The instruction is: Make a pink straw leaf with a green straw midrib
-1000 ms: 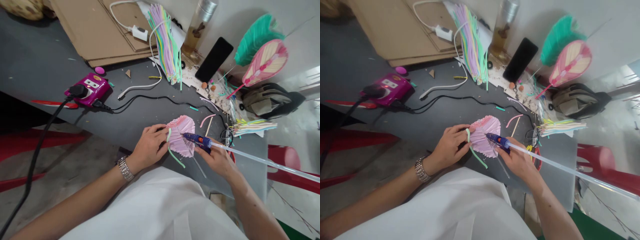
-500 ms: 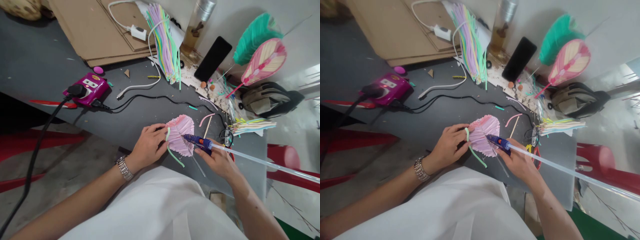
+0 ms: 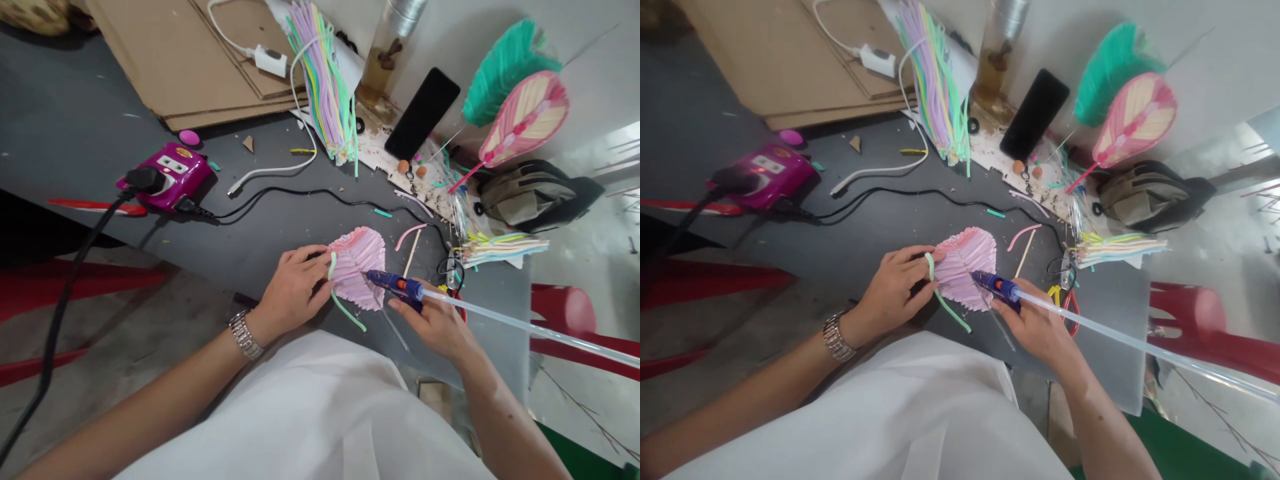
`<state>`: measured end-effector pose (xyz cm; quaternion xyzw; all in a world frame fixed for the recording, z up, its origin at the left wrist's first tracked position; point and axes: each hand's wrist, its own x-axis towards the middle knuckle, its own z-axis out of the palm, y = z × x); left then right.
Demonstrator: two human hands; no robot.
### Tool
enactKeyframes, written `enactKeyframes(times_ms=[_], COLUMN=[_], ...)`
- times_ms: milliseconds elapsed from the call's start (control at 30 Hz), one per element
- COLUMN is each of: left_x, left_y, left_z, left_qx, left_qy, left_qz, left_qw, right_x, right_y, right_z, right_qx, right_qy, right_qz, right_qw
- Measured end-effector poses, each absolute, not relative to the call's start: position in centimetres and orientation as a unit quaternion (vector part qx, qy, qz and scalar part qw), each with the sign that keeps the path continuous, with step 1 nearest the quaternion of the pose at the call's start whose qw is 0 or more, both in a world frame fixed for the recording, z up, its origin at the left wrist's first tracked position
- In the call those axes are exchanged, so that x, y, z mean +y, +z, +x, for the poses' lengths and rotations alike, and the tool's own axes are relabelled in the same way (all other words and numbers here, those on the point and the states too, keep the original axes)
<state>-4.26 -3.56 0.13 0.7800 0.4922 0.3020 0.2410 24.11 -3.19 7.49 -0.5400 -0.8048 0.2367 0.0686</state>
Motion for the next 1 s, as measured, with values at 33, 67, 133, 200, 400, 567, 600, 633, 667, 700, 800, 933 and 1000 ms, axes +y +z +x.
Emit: enactKeyframes(times_ms=[33,67,133,200,400,567,600,633,667,700,800,933,1000], left_x=[-3.55,-3.55,-3.55,-3.56,-3.58,-3.56,-3.56,-3.56,-3.56,-3.57,-3.59,-3.61,-3.61], left_y=[0.15,0.16,0.10,-0.01,-0.08,0.04,0.03,0.02,0.01,-0.01,-0.02,0.05,0.09], left_z=[-4.26,-4.27,-4.29,-4.31,-4.30,-4.29,-4.29,-4.30,-4.30,-4.31,-4.32,-4.35,-4.35], left_qx=[0.492,0.492,0.492,0.492,0.489,0.490,0.490,0.491,0.491,0.490,0.489,0.491,0.492], left_qy=[0.302,0.302,0.300,0.298,0.300,0.299,0.298,0.297,0.297,0.297,0.297,0.294,0.293], left_qz=[0.780,0.780,0.781,0.783,0.785,0.786,0.787,0.787,0.787,0.787,0.788,0.786,0.786], left_qw=[0.241,0.241,0.239,0.237,0.234,0.229,0.228,0.228,0.228,0.228,0.229,0.232,0.235], right_x=[-3.25,-3.31,-3.43,-3.56,-3.83,-3.76,-3.74,-3.73,-3.73,-3.75,-3.83,-3.95,-4.01], right_y=[7.49,7.49,7.53,7.61,7.67,7.32,7.28,7.24,7.23,7.22,7.22,7.19,7.17], right_z=[24.17,24.24,24.38,24.51,24.71,24.57,24.51,24.47,24.44,24.42,24.51,24.73,24.79], right_qx=[-0.806,-0.806,-0.806,-0.805,-0.805,-0.806,-0.807,-0.807,-0.807,-0.807,-0.808,-0.810,-0.808], right_qy=[0.235,0.235,0.234,0.232,0.238,0.235,0.235,0.235,0.235,0.235,0.238,0.239,0.240], right_qz=[-0.540,-0.539,-0.539,-0.541,-0.539,-0.537,-0.536,-0.536,-0.536,-0.536,-0.534,-0.531,-0.532], right_qw=[0.069,0.070,0.076,0.078,0.076,0.080,0.081,0.080,0.079,0.077,0.074,0.076,0.077])
